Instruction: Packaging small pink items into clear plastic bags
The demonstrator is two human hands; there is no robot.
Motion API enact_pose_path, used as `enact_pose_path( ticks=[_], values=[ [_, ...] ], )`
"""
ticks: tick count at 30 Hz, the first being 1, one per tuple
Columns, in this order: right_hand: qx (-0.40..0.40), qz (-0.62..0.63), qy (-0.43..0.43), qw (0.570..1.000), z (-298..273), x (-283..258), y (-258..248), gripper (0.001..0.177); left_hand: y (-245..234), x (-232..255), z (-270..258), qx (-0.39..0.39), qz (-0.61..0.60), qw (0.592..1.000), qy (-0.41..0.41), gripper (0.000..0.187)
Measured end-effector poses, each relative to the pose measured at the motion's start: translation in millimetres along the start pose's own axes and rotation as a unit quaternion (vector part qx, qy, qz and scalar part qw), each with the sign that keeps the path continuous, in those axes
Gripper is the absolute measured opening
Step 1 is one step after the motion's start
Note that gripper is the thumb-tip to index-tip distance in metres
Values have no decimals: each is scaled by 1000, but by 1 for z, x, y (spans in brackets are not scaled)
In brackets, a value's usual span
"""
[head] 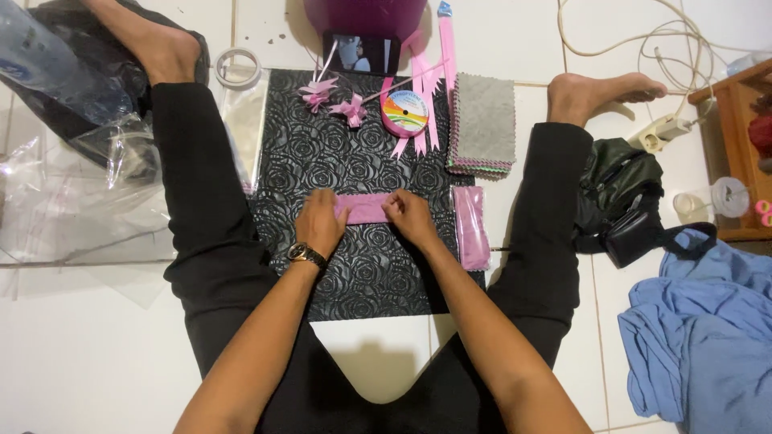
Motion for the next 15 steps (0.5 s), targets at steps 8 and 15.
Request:
enact_pose_path(
  ticks=[8, 15],
  values=[
    [8, -13, 10, 1000, -4, -17, -4, 12, -1, -15, 7, 0, -43, 998, -43, 44],
    [6, -21, -14, 1000, -3, -15, -2, 10, 1, -32, 23, -86, -188, 964, -169, 43]
  ],
)
Point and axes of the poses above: each hand's wrist, its own z-axis towards the middle knuckle, its own y-axis out of the palm, x = y × z, the point moved 3 cm from there along z, towards the middle knuckle, and after that the axes turned 11 degrees about -y, right-handed, at the moved point
